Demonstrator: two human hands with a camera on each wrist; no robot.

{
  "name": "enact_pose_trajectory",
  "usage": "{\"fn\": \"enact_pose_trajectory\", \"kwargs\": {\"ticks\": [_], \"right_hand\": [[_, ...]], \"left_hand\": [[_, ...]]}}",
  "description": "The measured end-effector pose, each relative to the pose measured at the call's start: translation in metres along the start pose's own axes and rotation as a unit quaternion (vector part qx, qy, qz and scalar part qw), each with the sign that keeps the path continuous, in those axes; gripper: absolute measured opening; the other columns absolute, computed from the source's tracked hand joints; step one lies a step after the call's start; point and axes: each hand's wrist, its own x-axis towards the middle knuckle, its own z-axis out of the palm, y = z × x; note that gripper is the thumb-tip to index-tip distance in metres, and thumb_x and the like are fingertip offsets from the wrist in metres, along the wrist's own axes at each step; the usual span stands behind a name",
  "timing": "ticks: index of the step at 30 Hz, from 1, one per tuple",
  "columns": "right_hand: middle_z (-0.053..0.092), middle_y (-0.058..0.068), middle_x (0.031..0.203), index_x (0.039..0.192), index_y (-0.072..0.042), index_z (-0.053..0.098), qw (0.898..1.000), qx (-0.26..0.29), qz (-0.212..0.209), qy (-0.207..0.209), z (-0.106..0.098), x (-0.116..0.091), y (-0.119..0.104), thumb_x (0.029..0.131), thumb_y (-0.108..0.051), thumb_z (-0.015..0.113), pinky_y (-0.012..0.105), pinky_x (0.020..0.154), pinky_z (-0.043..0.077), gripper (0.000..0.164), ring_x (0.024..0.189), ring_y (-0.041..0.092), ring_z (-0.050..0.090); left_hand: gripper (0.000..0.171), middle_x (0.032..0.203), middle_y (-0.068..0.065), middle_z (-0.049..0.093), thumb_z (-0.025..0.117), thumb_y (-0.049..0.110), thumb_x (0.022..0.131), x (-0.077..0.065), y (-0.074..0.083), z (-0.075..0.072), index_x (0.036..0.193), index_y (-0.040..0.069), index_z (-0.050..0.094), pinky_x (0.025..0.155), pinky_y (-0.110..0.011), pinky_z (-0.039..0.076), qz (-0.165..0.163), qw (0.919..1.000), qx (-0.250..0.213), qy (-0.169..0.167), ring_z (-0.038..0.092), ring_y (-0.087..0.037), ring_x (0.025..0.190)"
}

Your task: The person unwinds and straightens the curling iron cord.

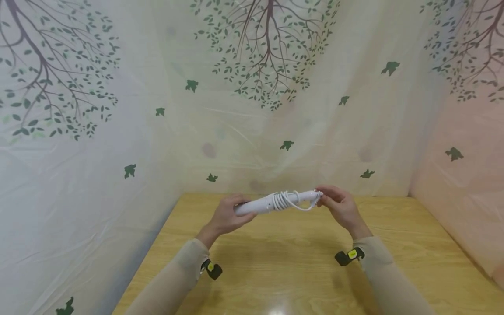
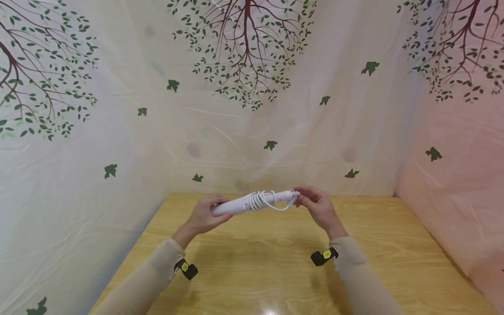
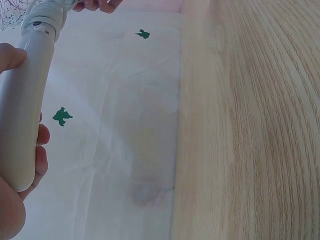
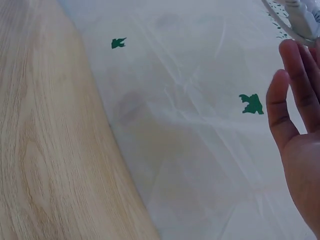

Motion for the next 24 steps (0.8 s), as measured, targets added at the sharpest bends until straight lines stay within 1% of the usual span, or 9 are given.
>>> {"fn": "enact_pose_trajectory", "kwargs": {"ticks": [4, 8, 10, 12, 15, 17, 18, 20, 24], "right_hand": [[0.072, 0.0, 0.103, 0.113, 0.004, 0.065, 0.999, -0.014, -0.006, 0.046, 0.005, 0.001, -0.001, 0.096, 0.007, 0.051, 0.023, 0.075, 0.054, 0.023, 0.084, 0.01, 0.066], [0.073, -0.003, 0.095, 0.108, 0.004, 0.067, 0.994, -0.06, -0.024, 0.089, 0.013, 0.002, -0.002, 0.095, 0.006, 0.054, 0.021, 0.07, 0.053, 0.018, 0.077, 0.009, 0.064], [0.072, -0.003, 0.091, 0.106, 0.009, 0.065, 0.988, -0.088, -0.038, 0.119, 0.019, 0.003, -0.002, 0.094, 0.006, 0.055, 0.021, 0.067, 0.053, 0.015, 0.072, 0.011, 0.062], [0.071, -0.005, 0.087, 0.104, 0.014, 0.063, 0.979, -0.129, -0.051, 0.149, 0.025, 0.004, -0.001, 0.094, 0.005, 0.056, 0.02, 0.064, 0.051, 0.015, 0.069, 0.011, 0.06], [0.067, -0.006, 0.082, 0.101, 0.017, 0.061, 0.965, -0.17, -0.07, 0.188, 0.033, 0.007, -0.001, 0.094, 0.006, 0.056, 0.019, 0.061, 0.048, 0.014, 0.066, 0.011, 0.056], [0.064, -0.006, 0.08, 0.1, 0.016, 0.061, 0.959, -0.191, -0.076, 0.193, 0.035, 0.008, -0.001, 0.095, 0.006, 0.055, 0.02, 0.06, 0.046, 0.013, 0.066, 0.011, 0.054], [0.063, -0.006, 0.08, 0.1, 0.016, 0.06, 0.96, -0.189, -0.077, 0.19, 0.035, 0.009, -0.001, 0.095, 0.007, 0.054, 0.02, 0.06, 0.045, 0.013, 0.066, 0.012, 0.053], [0.062, -0.006, 0.081, 0.101, 0.016, 0.059, 0.964, -0.188, -0.072, 0.172, 0.034, 0.009, -0.001, 0.096, 0.006, 0.051, 0.021, 0.059, 0.045, 0.013, 0.065, 0.014, 0.051], [0.063, -0.004, 0.086, 0.1, 0.015, 0.056, 0.979, -0.16, -0.047, 0.12, 0.028, 0.009, -0.003, 0.098, 0.005, 0.048, 0.023, 0.059, 0.047, 0.013, 0.066, 0.016, 0.053]], "left_hand": [[0.028, 0.094, -0.001, 0.071, 0.08, 0.025, 0.078, 0.0, -0.001, 0.001, 0.101, 0.011, 0.072, 0.064, -0.026, 0.051, 0.0, 1.0, 0.0, 0.003, 0.062, -0.012, 0.078], [0.027, 0.094, -0.002, 0.071, 0.08, 0.025, 0.078, 0.001, 0.0, 0.001, 0.099, 0.01, 0.072, 0.064, -0.026, 0.051, 0.005, 1.0, 0.001, 0.008, 0.062, -0.013, 0.077], [0.027, 0.093, -0.002, 0.071, 0.08, 0.025, 0.078, 0.001, 0.0, 0.001, 0.098, 0.01, 0.072, 0.064, -0.026, 0.051, 0.003, 1.0, 0.003, 0.009, 0.062, -0.013, 0.077], [0.027, 0.093, -0.002, 0.071, 0.08, 0.026, 0.078, 0.001, 0.0, 0.002, 0.098, 0.01, 0.072, 0.065, -0.026, 0.051, 0.002, 0.9999, 0.004, 0.011, 0.063, -0.013, 0.078], [0.027, 0.092, -0.002, 0.071, 0.08, 0.026, 0.078, 0.001, 0.0, 0.002, 0.098, 0.01, 0.073, 0.065, -0.026, 0.051, 0.004, 0.9999, 0.004, 0.015, 0.063, -0.013, 0.078], [0.027, 0.093, -0.002, 0.071, 0.08, 0.025, 0.078, 0.001, 0.0, 0.002, 0.098, 0.01, 0.073, 0.065, -0.027, 0.052, 0.007, 0.9998, 0.004, 0.017, 0.063, -0.013, 0.078], [0.027, 0.093, -0.003, 0.071, 0.081, 0.025, 0.077, 0.001, 0.0, 0.002, 0.098, 0.009, 0.072, 0.065, -0.027, 0.052, 0.008, 0.9998, 0.004, 0.019, 0.064, -0.013, 0.078], [0.028, 0.093, -0.003, 0.072, 0.081, 0.025, 0.077, 0.001, 0.0, 0.002, 0.099, 0.009, 0.072, 0.065, -0.027, 0.052, 0.009, 0.9997, 0.007, 0.02, 0.064, -0.012, 0.078], [0.027, 0.093, -0.002, 0.071, 0.08, 0.026, 0.078, 0.001, -0.001, 0.002, 0.099, 0.01, 0.072, 0.063, -0.026, 0.051, 0.013, 0.9996, 0.012, 0.02, 0.063, -0.012, 0.076]]}}
